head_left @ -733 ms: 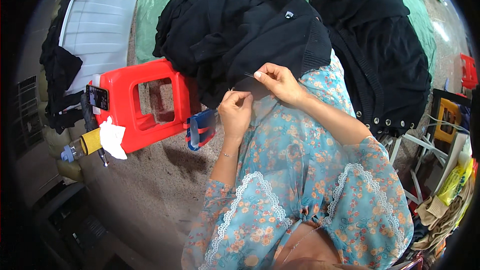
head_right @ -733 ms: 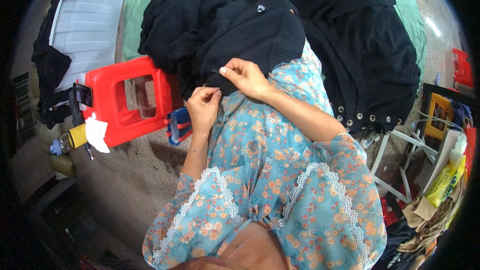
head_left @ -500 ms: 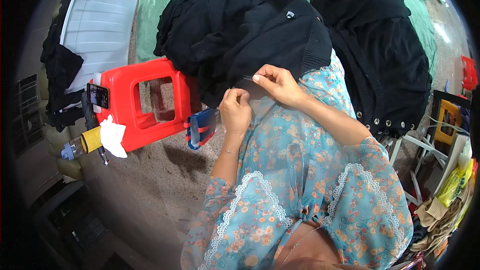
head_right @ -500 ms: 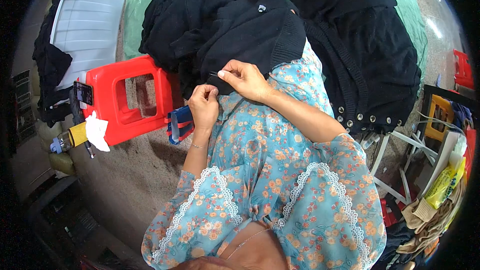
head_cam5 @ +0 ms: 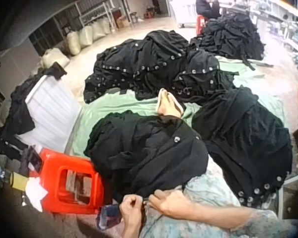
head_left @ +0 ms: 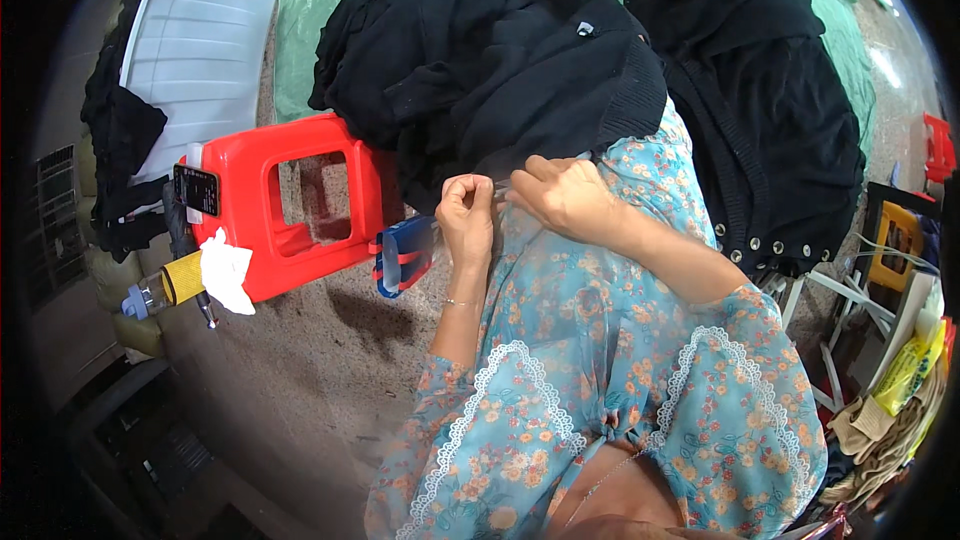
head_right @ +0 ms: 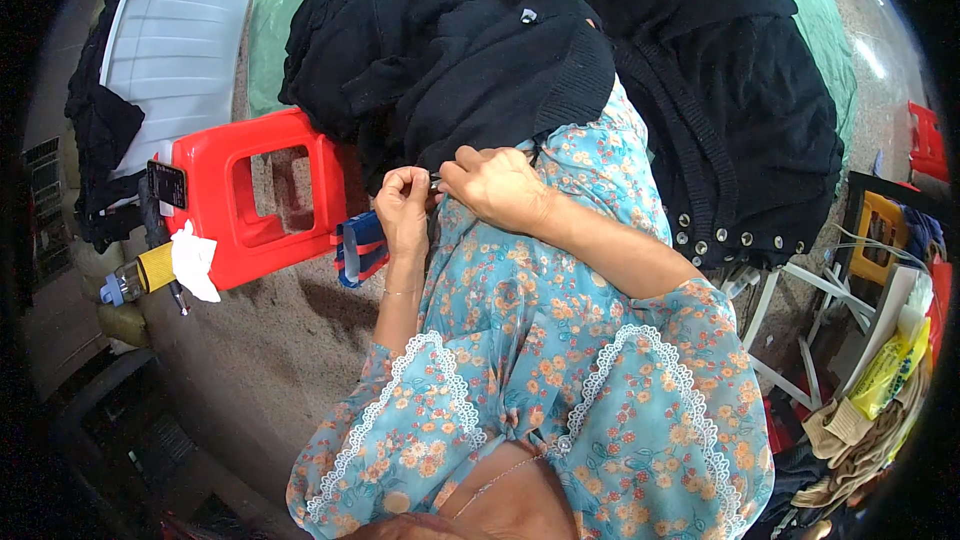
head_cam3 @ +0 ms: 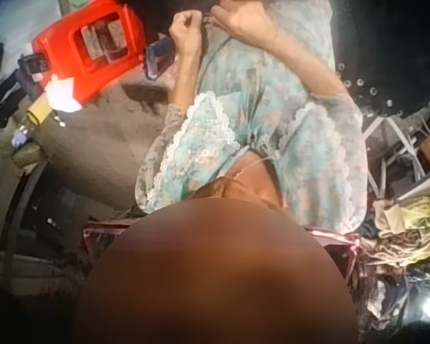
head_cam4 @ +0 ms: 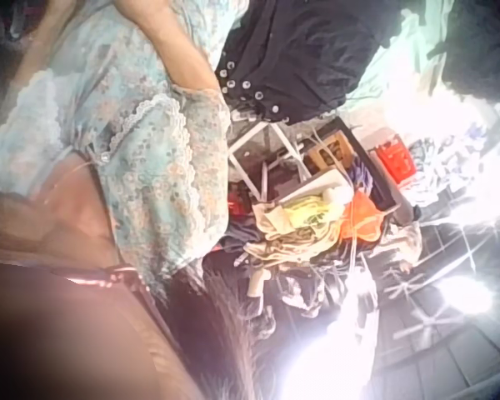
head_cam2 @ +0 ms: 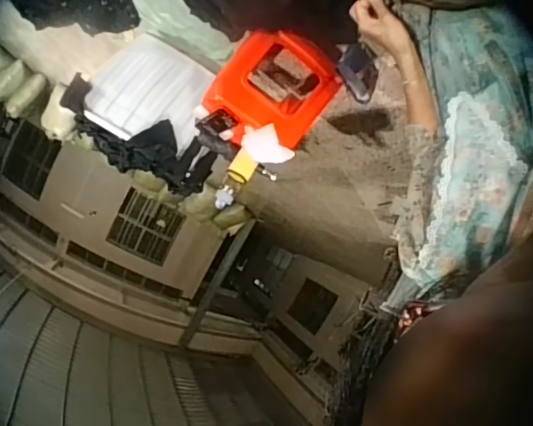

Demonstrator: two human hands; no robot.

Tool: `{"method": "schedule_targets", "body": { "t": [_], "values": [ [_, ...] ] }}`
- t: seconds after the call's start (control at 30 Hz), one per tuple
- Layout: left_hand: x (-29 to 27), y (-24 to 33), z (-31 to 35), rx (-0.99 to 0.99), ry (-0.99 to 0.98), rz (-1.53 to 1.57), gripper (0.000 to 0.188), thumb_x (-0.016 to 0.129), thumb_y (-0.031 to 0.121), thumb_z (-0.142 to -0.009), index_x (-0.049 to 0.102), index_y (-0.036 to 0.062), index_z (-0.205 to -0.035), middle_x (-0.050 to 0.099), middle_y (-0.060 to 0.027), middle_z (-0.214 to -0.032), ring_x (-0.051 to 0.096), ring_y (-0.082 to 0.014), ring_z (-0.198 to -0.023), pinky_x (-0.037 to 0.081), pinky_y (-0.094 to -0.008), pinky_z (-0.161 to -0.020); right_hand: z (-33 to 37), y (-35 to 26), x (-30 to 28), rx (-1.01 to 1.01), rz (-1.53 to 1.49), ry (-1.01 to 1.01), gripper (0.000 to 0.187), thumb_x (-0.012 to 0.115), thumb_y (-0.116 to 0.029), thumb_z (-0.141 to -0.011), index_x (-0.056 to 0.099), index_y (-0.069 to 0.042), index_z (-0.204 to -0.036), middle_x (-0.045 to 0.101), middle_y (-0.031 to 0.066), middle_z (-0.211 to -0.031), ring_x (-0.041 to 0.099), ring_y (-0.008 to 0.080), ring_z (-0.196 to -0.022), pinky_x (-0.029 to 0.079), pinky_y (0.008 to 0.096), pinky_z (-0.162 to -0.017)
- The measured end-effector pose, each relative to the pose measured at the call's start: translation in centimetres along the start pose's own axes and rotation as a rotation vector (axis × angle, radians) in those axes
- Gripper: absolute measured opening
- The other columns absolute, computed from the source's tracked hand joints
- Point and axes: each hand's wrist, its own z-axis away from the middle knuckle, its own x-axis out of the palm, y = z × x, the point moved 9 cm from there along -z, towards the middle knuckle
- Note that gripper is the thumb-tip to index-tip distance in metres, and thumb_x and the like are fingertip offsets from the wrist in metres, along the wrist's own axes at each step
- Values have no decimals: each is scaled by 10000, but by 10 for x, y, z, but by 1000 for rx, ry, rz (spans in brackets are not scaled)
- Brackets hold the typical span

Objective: Hand-sewing and finishing black garments by attaching metal grommets using a needle and thread.

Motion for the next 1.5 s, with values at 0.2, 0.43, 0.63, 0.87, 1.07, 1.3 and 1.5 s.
{"method": "schedule_targets", "body": {
  "t": [0.2,0.43,0.63,0.87,1.07,1.3,1.5],
  "values": [
    [0,40,12,367,127,-349,123,704,104,-847,628,13,-817,587,-103,-936,618,-230,-834,499,-353,-741,-1,-11,-5,-79,101,70,189,707,-161,-795,549,-58,-788,529,72,-703,607,221,-582,487,345,-502],
    [14,69,32,633,196,-519,100,674,78,-849,600,19,-817,574,-122,-920,606,-285,-850,495,-376,-720,0,-13,2,-91,191,67,151,665,-165,-782,599,-58,-865,558,65,-751,633,212,-630,522,337,-550],
    [4,45,17,491,202,-339,121,614,97,-906,587,8,-828,567,-106,-912,597,-235,-824,489,-363,-685,-3,-6,-5,-13,133,69,131,662,-173,-828,581,-70,-820,559,90,-739,645,240,-632,536,356,-571],
    [16,90,17,663,67,-473,284,750,100,-816,612,36,-1056,585,-117,-1062,575,-242,-1012,479,-336,-799,39,121,-20,819,-761,597,237,652,-254,-966,653,-18,-945,535,-43,-677,460,32,-599,389,218,-516],
    [11,75,-3,732,-155,-545,221,615,-111,-715,643,-10,-910,626,-139,-892,610,-342,-866,502,-395,-765,13,107,3,702,-1171,436,272,581,-282,-1012,663,-26,-1055,503,-46,-709,476,22,-613,478,204,-568],
    [-12,84,-4,661,-37,-784,326,714,6,-797,702,63,-1118,596,-137,-1140,573,-293,-1056,472,-382,-914,-8,127,50,763,-1271,262,300,593,-334,-1002,651,-40,-999,586,-38,-827,562,34,-753,550,231,-703],
    [50,88,3,697,-272,-536,218,732,22,-787,710,38,-1003,602,-105,-935,617,-277,-835,502,-360,-738,-7,128,59,765,-1292,277,276,614,-314,-992,655,-41,-986,605,-35,-829,555,29,-738,542,215,-696]
  ]
}}
